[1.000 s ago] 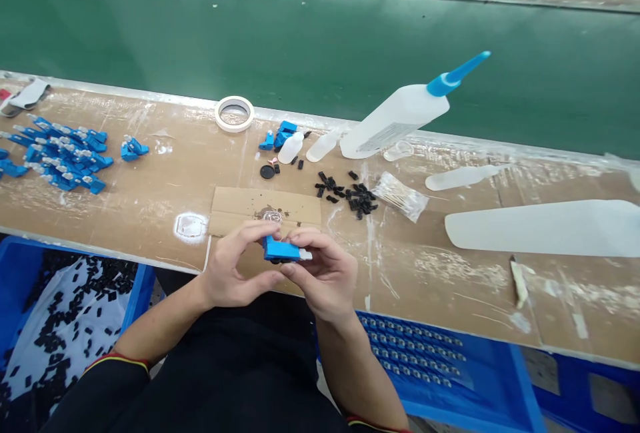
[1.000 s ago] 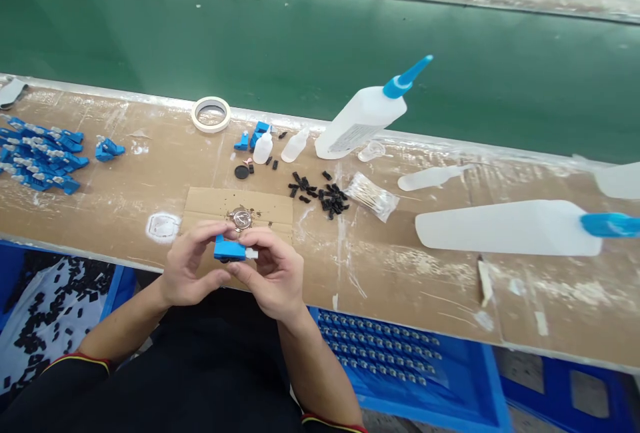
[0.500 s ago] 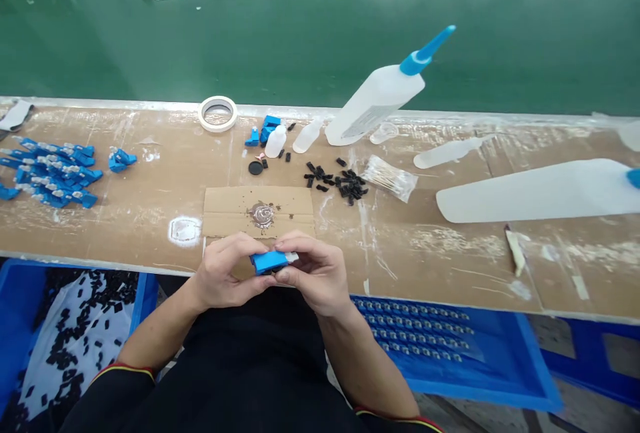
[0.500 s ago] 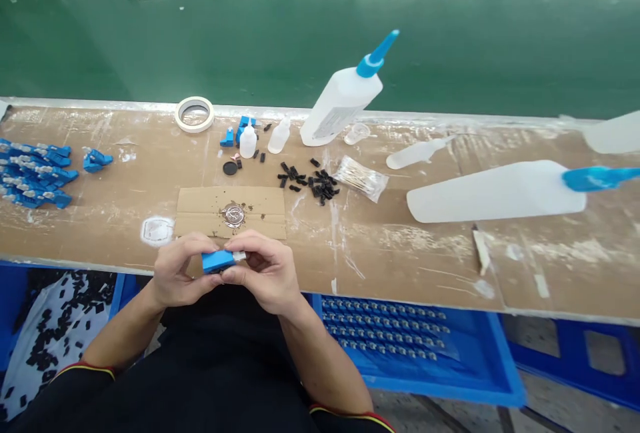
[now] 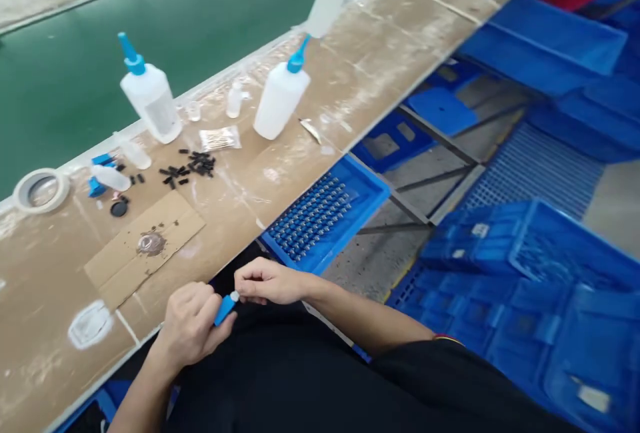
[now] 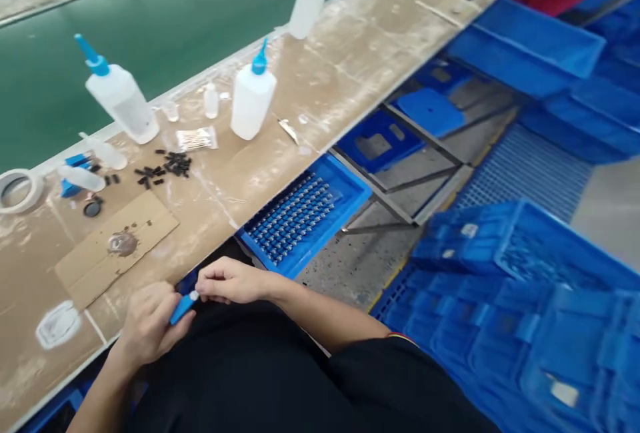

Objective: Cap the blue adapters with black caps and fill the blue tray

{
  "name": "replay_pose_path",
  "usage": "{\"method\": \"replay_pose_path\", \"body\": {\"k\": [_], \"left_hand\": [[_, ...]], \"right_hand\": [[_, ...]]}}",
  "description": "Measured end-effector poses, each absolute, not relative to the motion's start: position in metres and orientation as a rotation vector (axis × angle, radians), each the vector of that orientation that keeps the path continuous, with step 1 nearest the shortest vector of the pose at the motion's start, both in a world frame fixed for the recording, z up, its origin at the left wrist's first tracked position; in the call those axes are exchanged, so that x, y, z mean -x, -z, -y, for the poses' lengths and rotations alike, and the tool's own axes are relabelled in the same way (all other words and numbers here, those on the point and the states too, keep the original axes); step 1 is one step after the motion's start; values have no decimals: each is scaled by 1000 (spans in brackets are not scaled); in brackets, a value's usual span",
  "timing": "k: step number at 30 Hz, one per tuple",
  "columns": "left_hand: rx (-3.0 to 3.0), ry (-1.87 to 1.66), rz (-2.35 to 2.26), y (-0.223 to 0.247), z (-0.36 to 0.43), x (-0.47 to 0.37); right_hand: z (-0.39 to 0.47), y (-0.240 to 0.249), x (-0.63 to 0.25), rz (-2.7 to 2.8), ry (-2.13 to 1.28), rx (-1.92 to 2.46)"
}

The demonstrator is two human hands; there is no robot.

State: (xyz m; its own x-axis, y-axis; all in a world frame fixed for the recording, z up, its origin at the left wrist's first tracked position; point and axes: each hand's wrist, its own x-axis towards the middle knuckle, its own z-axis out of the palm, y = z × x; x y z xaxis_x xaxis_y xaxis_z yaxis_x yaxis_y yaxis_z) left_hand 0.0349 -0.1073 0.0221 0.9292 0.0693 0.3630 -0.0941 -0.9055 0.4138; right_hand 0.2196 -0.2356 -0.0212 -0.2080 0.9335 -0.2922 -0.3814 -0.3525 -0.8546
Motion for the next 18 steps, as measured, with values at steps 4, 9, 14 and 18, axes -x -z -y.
{"method": "replay_pose_path", "body": {"k": [4,9,14,18], "left_hand": [[-2632,-345,301,-5,132,-72],[-2527,-139,325,33,157,-113],[-2350,174,-102,71,167,-128],[-2314,442,-109,98,154,-116]], "right_hand": [[286,37,-227,509,-1885,922],[334,53,-246,482,-1572,1217],[377,56,-343,839,-866,2043],[394,67,-445,780,-494,3063]]}}
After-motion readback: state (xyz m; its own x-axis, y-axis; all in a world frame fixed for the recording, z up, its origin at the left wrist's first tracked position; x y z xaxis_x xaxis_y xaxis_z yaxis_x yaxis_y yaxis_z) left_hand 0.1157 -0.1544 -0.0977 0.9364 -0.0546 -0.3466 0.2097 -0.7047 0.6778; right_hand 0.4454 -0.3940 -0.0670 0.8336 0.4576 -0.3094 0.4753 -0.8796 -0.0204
